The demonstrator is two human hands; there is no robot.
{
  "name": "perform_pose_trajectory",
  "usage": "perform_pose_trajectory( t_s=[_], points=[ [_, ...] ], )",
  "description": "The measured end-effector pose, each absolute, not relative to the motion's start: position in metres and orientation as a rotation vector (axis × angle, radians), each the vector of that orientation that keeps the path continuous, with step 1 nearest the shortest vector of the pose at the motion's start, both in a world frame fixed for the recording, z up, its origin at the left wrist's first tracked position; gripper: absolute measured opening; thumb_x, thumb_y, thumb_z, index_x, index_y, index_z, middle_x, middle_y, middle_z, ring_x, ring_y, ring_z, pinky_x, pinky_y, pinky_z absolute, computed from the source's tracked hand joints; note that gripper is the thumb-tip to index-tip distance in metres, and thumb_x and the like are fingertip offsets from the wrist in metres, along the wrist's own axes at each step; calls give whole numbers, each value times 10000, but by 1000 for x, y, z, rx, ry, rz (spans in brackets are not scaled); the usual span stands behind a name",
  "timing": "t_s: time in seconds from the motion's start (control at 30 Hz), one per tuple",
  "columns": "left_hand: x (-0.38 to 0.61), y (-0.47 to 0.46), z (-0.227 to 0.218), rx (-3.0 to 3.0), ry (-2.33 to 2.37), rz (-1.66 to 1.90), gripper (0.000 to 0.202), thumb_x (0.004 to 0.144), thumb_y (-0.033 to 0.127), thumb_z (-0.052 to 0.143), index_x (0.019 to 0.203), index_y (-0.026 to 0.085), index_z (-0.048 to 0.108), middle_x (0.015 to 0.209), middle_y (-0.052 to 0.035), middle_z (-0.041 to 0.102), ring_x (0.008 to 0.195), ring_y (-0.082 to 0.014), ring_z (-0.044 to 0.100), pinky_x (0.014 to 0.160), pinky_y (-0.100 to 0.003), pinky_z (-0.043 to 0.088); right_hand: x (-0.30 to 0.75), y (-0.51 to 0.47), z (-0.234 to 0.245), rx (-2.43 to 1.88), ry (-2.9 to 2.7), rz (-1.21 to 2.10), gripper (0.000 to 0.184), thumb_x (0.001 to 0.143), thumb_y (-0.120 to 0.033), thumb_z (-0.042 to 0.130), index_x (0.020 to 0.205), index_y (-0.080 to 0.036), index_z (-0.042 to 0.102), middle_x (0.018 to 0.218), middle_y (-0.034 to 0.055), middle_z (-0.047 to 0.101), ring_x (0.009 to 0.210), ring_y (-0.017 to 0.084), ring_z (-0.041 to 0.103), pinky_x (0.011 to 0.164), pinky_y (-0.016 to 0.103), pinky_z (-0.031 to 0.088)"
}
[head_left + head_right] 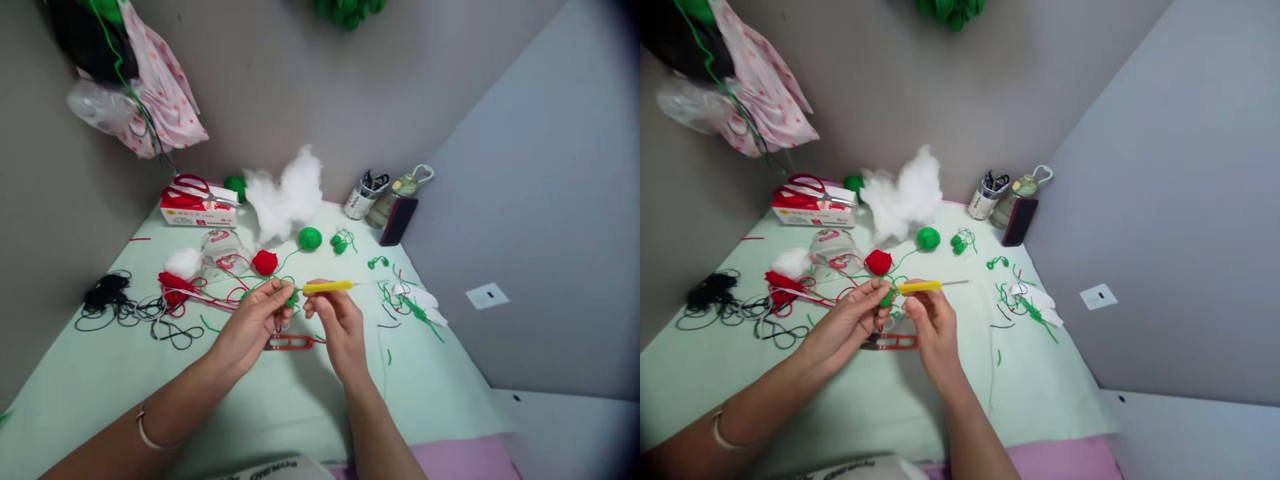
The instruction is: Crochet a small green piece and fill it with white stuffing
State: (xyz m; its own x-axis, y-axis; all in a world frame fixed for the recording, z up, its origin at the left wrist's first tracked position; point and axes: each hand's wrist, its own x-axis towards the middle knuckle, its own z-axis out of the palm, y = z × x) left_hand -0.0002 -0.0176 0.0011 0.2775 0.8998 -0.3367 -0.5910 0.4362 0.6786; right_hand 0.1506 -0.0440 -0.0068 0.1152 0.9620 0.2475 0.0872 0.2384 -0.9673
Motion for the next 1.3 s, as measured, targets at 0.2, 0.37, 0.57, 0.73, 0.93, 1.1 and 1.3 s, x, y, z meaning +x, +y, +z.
perform_pose_trajectory(
  t_s=[0.2, 0.37, 0.57, 0.73, 0.93, 1.1, 1.3],
  points=[
    [0, -23, -1, 442, 778, 1090, 434, 560, 311, 1016, 809, 135, 706, 693, 68, 577, 527, -21, 501, 445, -110, 418, 148, -45, -16, -1210, -1759, 416, 75, 982, -237, 628, 940, -217, 687, 856, 36, 709, 755, 154, 650, 718, 275, 525],
    [-2, -26, -5, 421, 752, 1043, 392, 641, 260, 985, 866, 154, 682, 772, 44, 642, 621, -52, 617, 551, -120, 531, 151, -48, -15, -1266, -1895, 288, 189, 963, -150, 541, 798, -215, 605, 742, 3, 609, 686, 140, 580, 654, 251, 447],
    [-6, -23, -3, 451, 699, 977, 318, 727, 158, 925, 871, 156, 641, 831, 24, 652, 701, -73, 658, 670, -152, 571, 150, -48, -18, -1327, -1903, 208, 213, 892, -114, 523, 716, -232, 499, 671, -8, 520, 641, 156, 477, 606, 272, 339],
    [-16, -28, -5, 515, 683, 941, 336, 743, 269, 930, 810, 147, 624, 733, 30, 577, 622, -74, 556, 576, -167, 487, 146, -47, -32, -1272, -1940, 241, 244, 863, -62, 474, 689, -233, 468, 649, -20, 483, 595, 141, 447, 575, 264, 312],
    [-16, -23, -11, 479, 717, 932, 393, 704, 312, 957, 830, 166, 615, 770, 33, 589, 652, -74, 570, 609, -167, 497, 145, -36, -26, -1207, -1499, 853, 186, 799, -157, 584, 630, -205, 524, 749, 20, 587, 656, 131, 500, 592, 252, 368],
    [-8, -10, -16, 399, 705, 906, 446, 641, 280, 991, 863, 174, 619, 828, 27, 646, 704, -68, 623, 692, -154, 546, 135, -29, -21, -921, -663, 1583, 247, 743, -358, 733, 659, -181, 583, 720, 14, 638, 508, 65, 374, 456, 201, 248],
    [-13, -7, -10, 332, 659, 869, 299, 732, 253, 930, 850, 188, 663, 803, 12, 676, 713, -97, 624, 691, -176, 549, 126, -23, -20, -801, -606, 1636, 290, 787, -396, 757, 686, -172, 602, 596, -30, 627, 392, 35, 371, 473, 207, 300]
  ],
)
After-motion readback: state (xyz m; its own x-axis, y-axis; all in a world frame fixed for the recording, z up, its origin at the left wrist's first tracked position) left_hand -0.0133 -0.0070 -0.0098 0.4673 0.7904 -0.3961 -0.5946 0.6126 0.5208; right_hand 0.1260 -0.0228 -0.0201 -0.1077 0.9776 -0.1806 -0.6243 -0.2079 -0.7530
